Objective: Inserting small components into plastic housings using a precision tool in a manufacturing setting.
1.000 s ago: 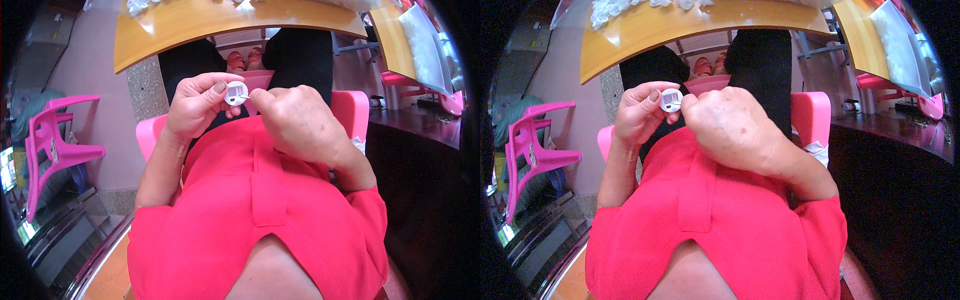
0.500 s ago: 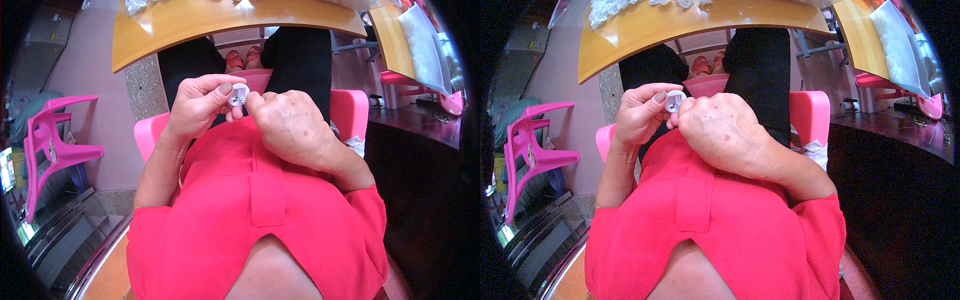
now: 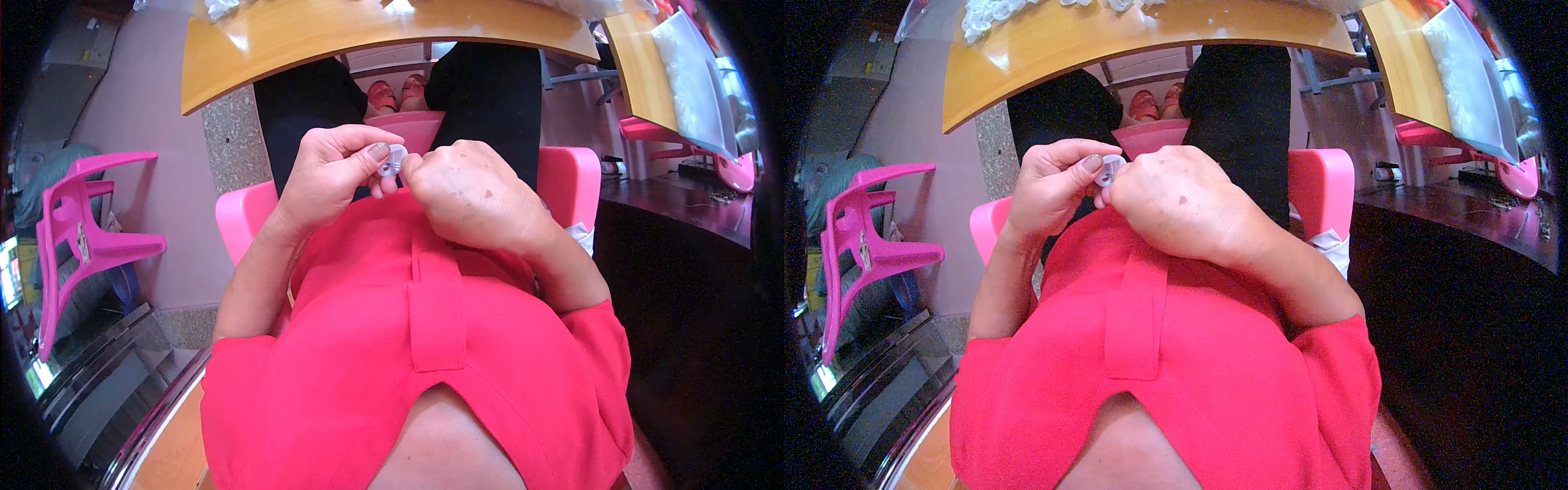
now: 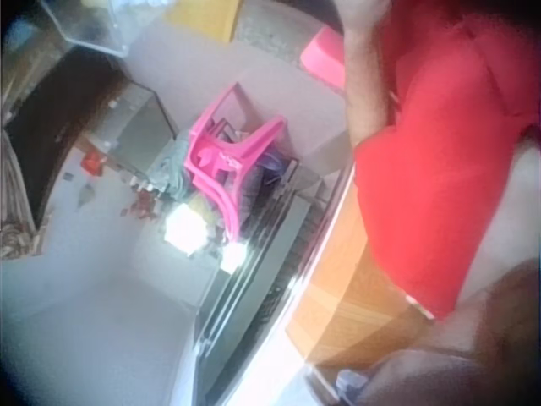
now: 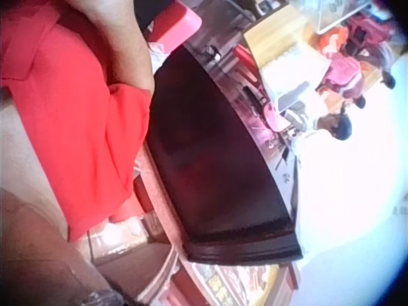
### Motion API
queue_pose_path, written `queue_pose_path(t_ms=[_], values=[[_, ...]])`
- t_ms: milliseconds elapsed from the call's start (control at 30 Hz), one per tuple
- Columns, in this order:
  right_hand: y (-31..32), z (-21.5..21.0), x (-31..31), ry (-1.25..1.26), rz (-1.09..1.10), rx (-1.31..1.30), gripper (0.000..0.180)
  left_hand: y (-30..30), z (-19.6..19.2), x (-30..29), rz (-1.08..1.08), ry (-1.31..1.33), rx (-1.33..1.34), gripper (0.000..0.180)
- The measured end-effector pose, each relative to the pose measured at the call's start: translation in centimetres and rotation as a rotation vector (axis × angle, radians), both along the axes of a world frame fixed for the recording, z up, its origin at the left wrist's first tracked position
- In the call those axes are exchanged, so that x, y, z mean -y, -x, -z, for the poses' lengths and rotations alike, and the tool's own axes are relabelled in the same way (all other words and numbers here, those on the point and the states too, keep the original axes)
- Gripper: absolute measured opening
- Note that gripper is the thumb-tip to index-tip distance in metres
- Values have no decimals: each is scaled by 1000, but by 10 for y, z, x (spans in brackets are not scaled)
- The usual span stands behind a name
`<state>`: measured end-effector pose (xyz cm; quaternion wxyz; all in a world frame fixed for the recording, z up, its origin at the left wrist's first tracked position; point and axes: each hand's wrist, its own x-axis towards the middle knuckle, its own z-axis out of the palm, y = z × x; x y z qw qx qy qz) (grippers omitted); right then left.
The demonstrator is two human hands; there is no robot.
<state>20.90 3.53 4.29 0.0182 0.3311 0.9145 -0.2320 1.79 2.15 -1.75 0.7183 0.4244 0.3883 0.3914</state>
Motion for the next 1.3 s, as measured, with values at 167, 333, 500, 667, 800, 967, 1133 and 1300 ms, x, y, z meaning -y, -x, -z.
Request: queue_pose_path(t_ms=[167,333,500,667,800,967,1133,1300], values=[[-2,3,-1,33,-21,-5,15,0,5,-1,46,-21,-80,19],[-6,12,-5,53,157,-151,14,2,6,-9,-40,15,142,23],[-14,5,-11,-68,273,-245,6,13,1,-13,-20,10,278,28],[-13,6,-8,-108,237,-268,4,16,-1,-11,-19,3,283,28],[-11,0,-3,-90,230,-212,5,13,-1,-10,-25,-10,285,28],[-6,-2,2,-64,140,-122,8,7,-1,-8,-50,-32,156,24],[-4,0,6,-65,142,-106,9,0,-5,-5,-49,-41,51,21],[-1,2,8,-84,138,-71,10,-3,-6,-5,-38,-70,-21,19]])
